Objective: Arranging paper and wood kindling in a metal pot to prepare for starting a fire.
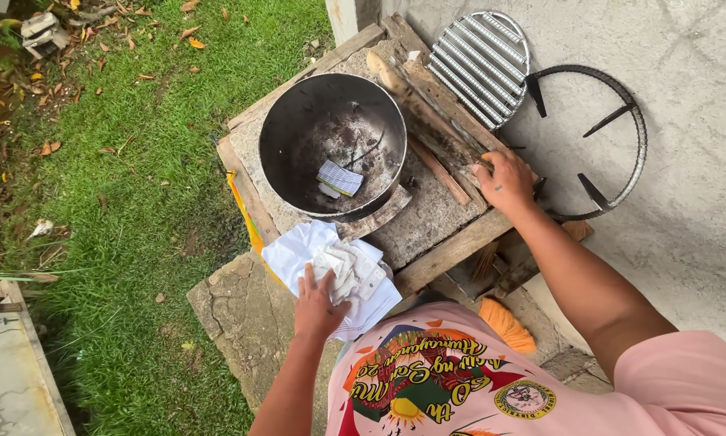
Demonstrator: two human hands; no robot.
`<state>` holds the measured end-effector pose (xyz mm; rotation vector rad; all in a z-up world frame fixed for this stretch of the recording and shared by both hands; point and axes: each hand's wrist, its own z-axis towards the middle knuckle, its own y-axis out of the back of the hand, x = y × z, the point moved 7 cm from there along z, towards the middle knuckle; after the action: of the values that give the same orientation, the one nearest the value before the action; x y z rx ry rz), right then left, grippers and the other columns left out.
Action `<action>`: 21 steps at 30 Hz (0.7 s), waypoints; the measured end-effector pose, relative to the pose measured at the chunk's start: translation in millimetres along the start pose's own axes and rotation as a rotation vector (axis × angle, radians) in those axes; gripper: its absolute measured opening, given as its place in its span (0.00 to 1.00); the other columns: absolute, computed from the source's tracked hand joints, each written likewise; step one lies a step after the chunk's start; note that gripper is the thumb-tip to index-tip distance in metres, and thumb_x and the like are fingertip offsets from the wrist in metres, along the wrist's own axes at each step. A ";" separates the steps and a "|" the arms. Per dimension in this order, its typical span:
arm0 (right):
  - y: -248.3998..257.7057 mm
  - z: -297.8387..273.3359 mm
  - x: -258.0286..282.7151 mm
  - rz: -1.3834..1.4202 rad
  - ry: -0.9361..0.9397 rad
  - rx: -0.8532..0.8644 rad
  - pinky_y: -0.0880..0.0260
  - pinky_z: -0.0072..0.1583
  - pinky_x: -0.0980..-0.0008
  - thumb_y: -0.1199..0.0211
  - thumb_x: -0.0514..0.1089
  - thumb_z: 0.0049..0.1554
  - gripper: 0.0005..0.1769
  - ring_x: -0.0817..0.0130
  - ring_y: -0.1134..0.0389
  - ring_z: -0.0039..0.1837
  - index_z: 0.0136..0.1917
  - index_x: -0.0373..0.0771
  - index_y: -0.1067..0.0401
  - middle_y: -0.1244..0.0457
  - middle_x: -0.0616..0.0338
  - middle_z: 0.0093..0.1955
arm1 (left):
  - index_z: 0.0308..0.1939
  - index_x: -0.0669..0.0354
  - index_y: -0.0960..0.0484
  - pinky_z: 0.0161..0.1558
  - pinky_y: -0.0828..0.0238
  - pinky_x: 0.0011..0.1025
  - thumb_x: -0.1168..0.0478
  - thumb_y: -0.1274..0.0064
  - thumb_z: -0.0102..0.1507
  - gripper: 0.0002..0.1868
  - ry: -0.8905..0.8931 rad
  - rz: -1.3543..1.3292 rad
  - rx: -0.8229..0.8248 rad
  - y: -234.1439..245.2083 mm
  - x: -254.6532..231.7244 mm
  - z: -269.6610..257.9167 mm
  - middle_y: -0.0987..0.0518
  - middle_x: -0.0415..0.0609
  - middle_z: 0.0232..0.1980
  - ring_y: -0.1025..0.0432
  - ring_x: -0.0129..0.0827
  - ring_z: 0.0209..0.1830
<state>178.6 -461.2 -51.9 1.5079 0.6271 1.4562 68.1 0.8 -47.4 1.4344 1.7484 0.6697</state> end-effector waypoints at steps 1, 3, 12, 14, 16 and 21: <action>-1.6 1.7 -0.9 -0.023 -0.017 0.026 0.39 0.65 0.44 0.36 0.55 0.62 0.22 0.45 0.35 0.64 0.59 0.36 0.26 0.35 0.46 0.61 | 0.74 0.37 0.36 0.73 0.46 0.51 0.47 0.31 0.53 0.47 -0.007 0.000 -0.009 -0.2 -0.2 0.1 0.59 0.55 0.84 0.57 0.58 0.82; -1.3 4.5 -0.6 -0.048 -0.034 0.050 0.38 0.64 0.43 0.37 0.56 0.62 0.22 0.44 0.35 0.63 0.59 0.37 0.26 0.34 0.46 0.61 | 0.73 0.37 0.36 0.73 0.46 0.51 0.46 0.31 0.53 0.46 -0.017 -0.001 -0.019 0.0 -1.2 0.5 0.59 0.56 0.83 0.56 0.59 0.81; -5.2 2.5 1.8 0.030 -0.072 0.136 0.34 0.62 0.48 0.40 0.57 0.64 0.23 0.46 0.34 0.63 0.60 0.35 0.27 0.35 0.45 0.61 | 0.73 0.38 0.36 0.73 0.46 0.50 0.47 0.31 0.53 0.46 -0.018 -0.004 -0.024 -1.1 -0.4 -0.6 0.58 0.57 0.83 0.56 0.60 0.81; -8.5 2.3 -0.4 -0.011 -0.043 0.132 0.34 0.62 0.47 0.40 0.56 0.64 0.24 0.44 0.35 0.64 0.61 0.35 0.28 0.36 0.44 0.63 | 0.74 0.38 0.36 0.74 0.47 0.50 0.47 0.31 0.53 0.46 -0.008 0.000 -0.021 -0.5 -0.3 -0.2 0.58 0.57 0.83 0.56 0.60 0.81; -7.8 2.0 0.5 -0.006 -0.036 0.123 0.34 0.62 0.47 0.39 0.56 0.64 0.24 0.44 0.35 0.65 0.62 0.34 0.28 0.36 0.43 0.64 | 0.74 0.38 0.36 0.73 0.47 0.50 0.47 0.31 0.53 0.46 -0.009 0.001 -0.024 -1.0 0.2 -0.3 0.58 0.57 0.83 0.56 0.60 0.81; 1.6 0.9 8.7 0.042 -0.034 0.085 0.34 0.62 0.47 0.39 0.56 0.63 0.25 0.44 0.36 0.65 0.63 0.34 0.28 0.37 0.44 0.65 | 0.74 0.38 0.36 0.73 0.47 0.50 0.47 0.31 0.53 0.47 -0.006 -0.006 -0.025 -3.5 1.7 -0.3 0.59 0.57 0.83 0.57 0.59 0.81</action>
<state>180.7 -454.7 -46.2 1.6169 0.6469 1.4480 65.8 1.7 -50.4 1.4121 1.7333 0.6813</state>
